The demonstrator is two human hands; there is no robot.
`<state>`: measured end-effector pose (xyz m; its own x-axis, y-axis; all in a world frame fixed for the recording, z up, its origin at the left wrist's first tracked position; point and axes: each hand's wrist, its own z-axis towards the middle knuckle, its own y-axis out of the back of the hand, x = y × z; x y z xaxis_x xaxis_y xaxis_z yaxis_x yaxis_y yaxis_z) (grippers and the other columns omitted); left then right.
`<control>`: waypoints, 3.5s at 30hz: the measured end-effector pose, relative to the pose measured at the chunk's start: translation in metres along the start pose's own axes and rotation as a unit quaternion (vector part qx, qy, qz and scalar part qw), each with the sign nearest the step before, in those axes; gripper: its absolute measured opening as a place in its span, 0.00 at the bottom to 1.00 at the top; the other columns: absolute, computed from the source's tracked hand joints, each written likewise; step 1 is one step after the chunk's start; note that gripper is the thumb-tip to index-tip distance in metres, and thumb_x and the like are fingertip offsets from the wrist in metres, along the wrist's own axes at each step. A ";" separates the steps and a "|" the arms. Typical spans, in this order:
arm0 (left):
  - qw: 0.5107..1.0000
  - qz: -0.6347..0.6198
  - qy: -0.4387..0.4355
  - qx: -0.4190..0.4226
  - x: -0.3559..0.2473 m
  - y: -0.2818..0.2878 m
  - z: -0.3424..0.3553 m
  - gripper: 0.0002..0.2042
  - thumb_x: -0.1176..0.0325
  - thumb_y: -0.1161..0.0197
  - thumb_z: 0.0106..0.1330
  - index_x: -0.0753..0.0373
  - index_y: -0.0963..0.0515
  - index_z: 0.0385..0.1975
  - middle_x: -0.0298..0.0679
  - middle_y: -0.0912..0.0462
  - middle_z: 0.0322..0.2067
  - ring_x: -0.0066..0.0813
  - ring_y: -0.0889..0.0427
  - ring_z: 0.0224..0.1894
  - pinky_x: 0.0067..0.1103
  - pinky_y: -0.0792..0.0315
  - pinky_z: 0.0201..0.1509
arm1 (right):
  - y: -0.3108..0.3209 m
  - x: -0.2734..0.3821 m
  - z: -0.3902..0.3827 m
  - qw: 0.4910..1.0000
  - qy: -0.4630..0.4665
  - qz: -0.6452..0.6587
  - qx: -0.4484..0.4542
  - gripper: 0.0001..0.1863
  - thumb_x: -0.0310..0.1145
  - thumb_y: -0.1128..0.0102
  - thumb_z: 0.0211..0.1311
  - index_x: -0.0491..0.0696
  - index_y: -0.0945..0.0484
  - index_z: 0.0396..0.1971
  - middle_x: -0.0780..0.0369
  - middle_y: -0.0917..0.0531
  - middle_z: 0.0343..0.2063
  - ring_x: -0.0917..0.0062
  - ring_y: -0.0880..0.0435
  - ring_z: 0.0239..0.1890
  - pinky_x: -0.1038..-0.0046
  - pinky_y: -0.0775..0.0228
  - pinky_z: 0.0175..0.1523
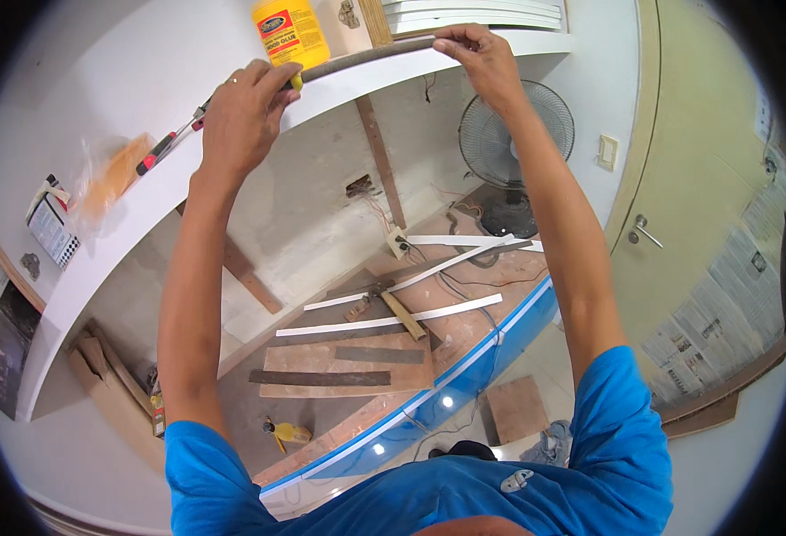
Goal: The person applies wood glue to a strip of edge banding and presses it onto the edge of a white shelf. They then retrieve a utility knife and trim the excess banding along the shelf edge.
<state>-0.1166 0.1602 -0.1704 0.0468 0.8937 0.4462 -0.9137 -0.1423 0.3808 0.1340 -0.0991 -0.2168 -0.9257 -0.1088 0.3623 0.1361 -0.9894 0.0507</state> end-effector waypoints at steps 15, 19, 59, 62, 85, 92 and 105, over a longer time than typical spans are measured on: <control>0.990 0.113 0.051 0.067 0.018 -0.010 0.016 0.14 0.64 0.35 0.71 0.48 0.16 0.54 0.30 0.16 0.43 0.33 0.18 0.43 0.31 0.22 0.45 | -0.063 -0.079 0.052 0.997 0.049 0.050 0.010 0.10 0.34 0.28 0.67 0.48 0.11 0.45 0.68 0.12 0.38 0.83 0.16 0.42 0.78 0.25 0.50; 0.989 0.121 0.053 0.071 0.022 -0.008 0.012 0.14 0.64 0.35 0.71 0.47 0.15 0.54 0.29 0.16 0.43 0.32 0.19 0.44 0.30 0.22 0.45 | -0.069 -0.075 0.048 0.997 0.061 0.039 0.007 0.09 0.31 0.29 0.67 0.47 0.11 0.44 0.67 0.12 0.38 0.82 0.16 0.42 0.78 0.24 0.50; 0.991 0.114 0.023 0.063 0.029 -0.022 0.019 0.14 0.68 0.32 0.68 0.50 0.14 0.52 0.29 0.14 0.42 0.30 0.17 0.43 0.27 0.22 0.44 | -0.073 -0.078 0.047 0.990 0.121 0.059 -0.039 0.09 0.28 0.28 0.56 0.41 0.14 0.36 0.55 0.15 0.34 0.63 0.15 0.39 0.66 0.24 0.46; 0.993 0.089 0.038 0.066 0.024 -0.021 0.021 0.14 0.70 0.32 0.67 0.51 0.14 0.52 0.30 0.14 0.42 0.30 0.17 0.43 0.27 0.22 0.43 | -0.071 -0.078 0.049 0.986 0.153 0.021 -0.062 0.08 0.26 0.27 0.54 0.41 0.14 0.35 0.55 0.16 0.33 0.62 0.15 0.38 0.66 0.24 0.45; 0.995 0.069 0.013 0.067 0.028 -0.032 0.023 0.18 0.76 0.31 0.65 0.55 0.15 0.55 0.37 0.13 0.44 0.33 0.15 0.45 0.27 0.21 0.48 | -0.075 -0.087 0.048 0.974 0.197 0.048 -0.097 0.07 0.19 0.29 0.50 0.40 0.17 0.29 0.56 0.19 0.30 0.61 0.18 0.36 0.66 0.26 0.44; 0.992 0.093 0.016 0.082 0.021 -0.038 0.029 0.18 0.79 0.32 0.65 0.57 0.15 0.55 0.40 0.13 0.45 0.34 0.15 0.47 0.27 0.21 0.51 | -0.066 -0.093 0.046 0.976 0.187 0.052 -0.100 0.08 0.19 0.30 0.51 0.40 0.17 0.32 0.55 0.18 0.30 0.61 0.18 0.38 0.66 0.26 0.47; 0.995 0.092 0.006 0.030 0.020 -0.039 0.025 0.17 0.74 0.27 0.62 0.54 0.13 0.52 0.35 0.11 0.42 0.31 0.15 0.41 0.26 0.20 0.43 | -0.077 -0.092 0.049 0.973 0.182 0.091 -0.112 0.06 0.17 0.34 0.54 0.40 0.18 0.32 0.56 0.18 0.32 0.62 0.18 0.40 0.66 0.25 0.49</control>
<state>-0.0700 0.1727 -0.1559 -0.1249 0.8548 0.5038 -0.8801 -0.3298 0.3415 0.2263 -0.0077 -0.2083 -0.9627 -0.2705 -0.0096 0.2668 -0.9424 -0.2019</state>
